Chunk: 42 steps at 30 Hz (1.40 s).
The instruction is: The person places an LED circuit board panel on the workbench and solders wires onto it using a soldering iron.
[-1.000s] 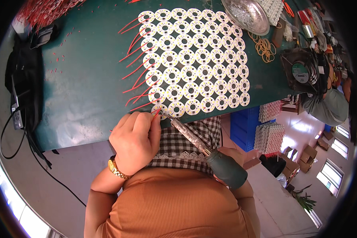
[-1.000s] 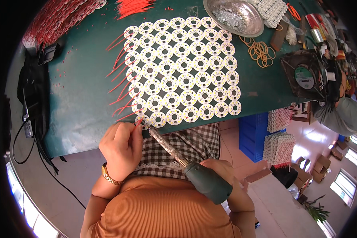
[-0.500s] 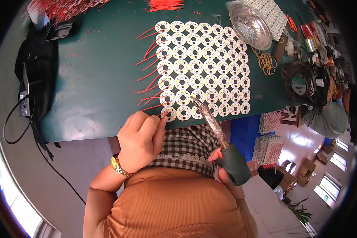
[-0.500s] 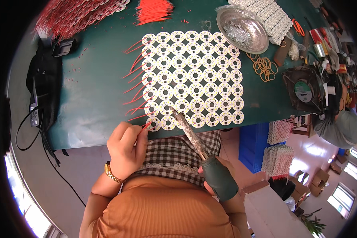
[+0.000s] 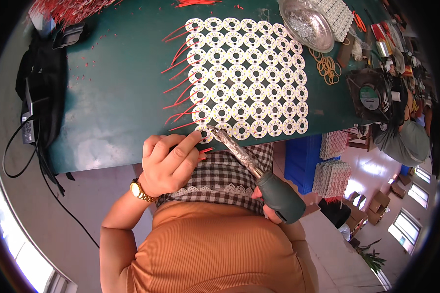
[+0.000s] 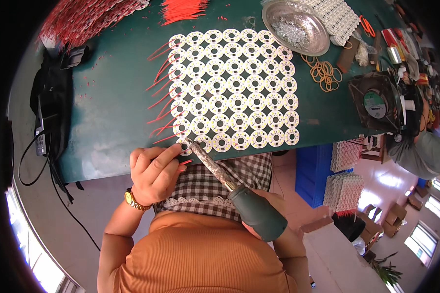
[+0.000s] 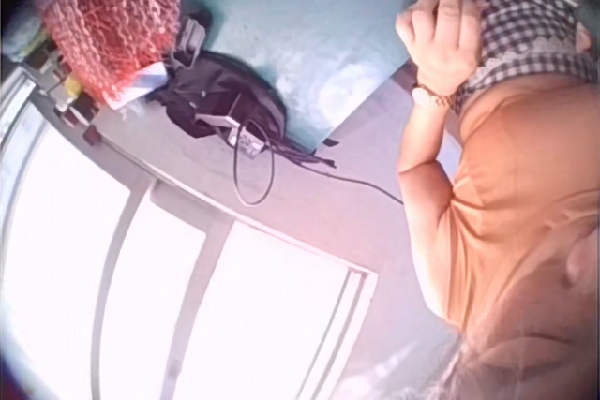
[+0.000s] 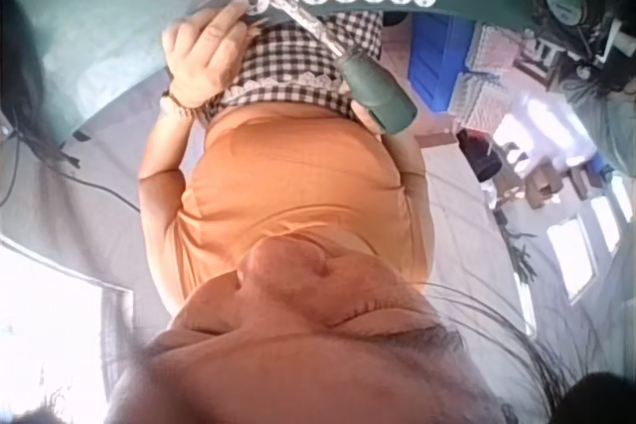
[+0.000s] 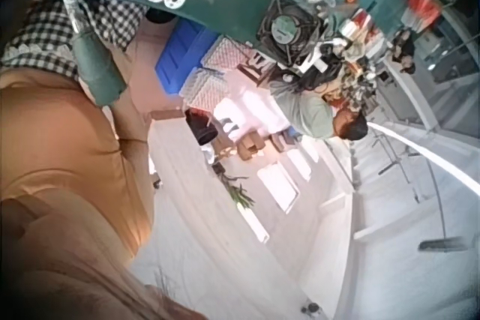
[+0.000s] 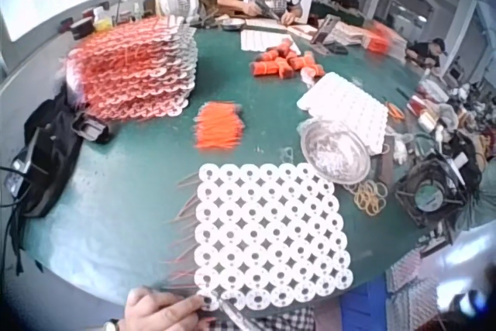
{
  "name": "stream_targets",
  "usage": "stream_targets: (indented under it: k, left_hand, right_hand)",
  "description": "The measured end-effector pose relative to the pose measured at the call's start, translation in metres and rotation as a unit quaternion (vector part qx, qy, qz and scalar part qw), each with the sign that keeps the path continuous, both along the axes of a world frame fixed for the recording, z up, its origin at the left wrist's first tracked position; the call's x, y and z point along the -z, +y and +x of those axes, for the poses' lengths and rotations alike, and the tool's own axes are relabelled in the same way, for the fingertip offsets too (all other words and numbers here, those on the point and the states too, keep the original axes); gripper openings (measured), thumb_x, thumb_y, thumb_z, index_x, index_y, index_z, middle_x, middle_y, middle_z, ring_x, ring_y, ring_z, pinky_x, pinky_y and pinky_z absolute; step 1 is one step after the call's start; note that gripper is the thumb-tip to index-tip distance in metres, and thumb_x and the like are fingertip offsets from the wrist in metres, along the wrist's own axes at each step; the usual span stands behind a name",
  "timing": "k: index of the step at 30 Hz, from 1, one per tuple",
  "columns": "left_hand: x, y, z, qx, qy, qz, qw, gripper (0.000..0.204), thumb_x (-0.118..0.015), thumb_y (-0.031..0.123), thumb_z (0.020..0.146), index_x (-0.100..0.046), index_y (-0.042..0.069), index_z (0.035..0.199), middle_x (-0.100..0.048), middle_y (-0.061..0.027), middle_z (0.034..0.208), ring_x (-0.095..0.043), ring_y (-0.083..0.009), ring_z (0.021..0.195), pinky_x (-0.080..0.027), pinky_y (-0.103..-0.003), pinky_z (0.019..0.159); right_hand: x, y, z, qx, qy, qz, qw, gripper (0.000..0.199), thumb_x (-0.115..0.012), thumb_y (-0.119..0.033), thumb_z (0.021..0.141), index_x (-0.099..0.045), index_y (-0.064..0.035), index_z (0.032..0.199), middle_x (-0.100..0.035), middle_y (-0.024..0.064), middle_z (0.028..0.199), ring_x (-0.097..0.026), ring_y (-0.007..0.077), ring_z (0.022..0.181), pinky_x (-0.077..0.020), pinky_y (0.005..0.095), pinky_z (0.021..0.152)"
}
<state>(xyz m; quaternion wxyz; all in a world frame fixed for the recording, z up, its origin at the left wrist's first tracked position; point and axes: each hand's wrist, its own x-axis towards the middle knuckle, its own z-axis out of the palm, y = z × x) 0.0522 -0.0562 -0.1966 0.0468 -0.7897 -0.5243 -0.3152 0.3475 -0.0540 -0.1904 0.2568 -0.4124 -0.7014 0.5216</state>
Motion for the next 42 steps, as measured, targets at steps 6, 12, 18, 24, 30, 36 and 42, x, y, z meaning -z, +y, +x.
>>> stream_targets:
  k: [6, 12, 18, 24, 30, 36, 42]
  left_hand:
    - [0.005, 0.001, 0.001, 0.005, 0.010, 0.023, 1.000, 0.024, -0.074, 0.015, 0.074, -0.058, 0.006, 0.089, -0.068, -0.0078, 0.105, -0.062, -0.0218, 0.084, -0.044, -0.032, 0.065]
    - [0.006, 0.001, 0.002, 0.003, 0.024, 0.028, 0.999, 0.023, -0.074, 0.016, 0.075, -0.058, 0.007, 0.089, -0.068, -0.0071, 0.106, -0.062, -0.0216, 0.085, -0.044, -0.032, 0.064]
    - [0.007, 0.001, 0.002, -0.005, 0.021, 0.032, 0.999, 0.023, -0.073, 0.014, 0.074, -0.058, 0.007, 0.089, -0.068, -0.0066, 0.106, -0.062, -0.0212, 0.085, -0.043, -0.032, 0.064]
    - [0.002, 0.002, 0.002, -0.005, 0.013, 0.028, 1.000, 0.023, -0.074, 0.014, 0.073, -0.059, 0.007, 0.089, -0.068, -0.0066, 0.105, -0.060, -0.0205, 0.080, -0.043, -0.031, 0.064]
    - [-0.012, -0.002, -0.001, 0.037, -0.201, -0.035, 0.978, 0.013, -0.065, 0.015, 0.087, -0.056, 0.006, 0.084, -0.065, -0.0064, 0.076, -0.055, -0.0222, 0.059, -0.041, -0.033, 0.057]
    - [-0.020, 0.013, 0.021, -0.024, -0.163, -0.083, 0.983, 0.013, -0.069, 0.009, 0.081, -0.056, 0.006, 0.080, -0.051, -0.0048, 0.063, -0.046, -0.0230, 0.052, -0.035, -0.034, 0.052]
    - [-0.020, 0.024, 0.032, -0.075, -0.094, -0.124, 0.985, 0.013, -0.069, 0.004, 0.077, -0.057, 0.006, 0.074, -0.050, -0.0057, 0.061, -0.046, -0.0251, 0.052, -0.033, -0.037, 0.051]
  right_hand:
    - [0.004, -0.002, 0.002, -0.050, -0.092, 0.135, 0.985, 0.033, -0.076, -0.017, 0.065, -0.064, -0.0038, 0.092, -0.063, 0.0038, 0.074, -0.060, 0.0193, 0.056, -0.0477, 0.0298, 0.052]
    - [-0.007, -0.006, -0.005, 0.020, -0.100, 0.011, 0.995, 0.019, -0.074, -0.006, 0.068, -0.070, -0.0043, 0.087, -0.070, 0.0042, 0.070, -0.064, 0.0103, 0.059, -0.0468, 0.0241, 0.051]
    - [0.006, -0.009, 0.006, -0.008, -0.049, 0.093, 0.994, 0.043, -0.079, -0.021, 0.060, -0.064, -0.0009, 0.095, -0.065, 0.0066, 0.074, -0.062, 0.0215, 0.058, -0.0489, 0.0312, 0.054]
    - [-0.018, -0.017, -0.002, 0.075, -0.159, -0.074, 0.982, 0.027, -0.078, -0.020, 0.067, -0.069, -0.0070, 0.089, -0.065, 0.0063, 0.073, -0.062, 0.0217, 0.065, -0.0499, 0.0319, 0.061]
    - [-0.003, -0.025, -0.007, 0.199, -0.138, -0.161, 0.957, 0.009, -0.067, -0.013, 0.074, -0.067, -0.0073, 0.081, -0.064, 0.0061, 0.072, -0.057, 0.0157, 0.061, -0.0453, 0.0290, 0.057]
    - [-0.032, -0.002, -0.017, 0.334, -0.150, -0.531, 0.764, 0.011, -0.060, -0.014, 0.078, -0.062, -0.0043, 0.073, -0.062, 0.0052, 0.072, -0.052, 0.0130, 0.060, -0.0416, 0.0261, 0.061]
    - [-0.021, -0.010, 0.003, 0.161, -0.190, -0.325, 0.912, 0.020, -0.066, -0.027, 0.082, -0.064, -0.0073, 0.078, -0.062, 0.0079, 0.070, -0.060, 0.0234, 0.060, -0.0498, 0.0341, 0.060]
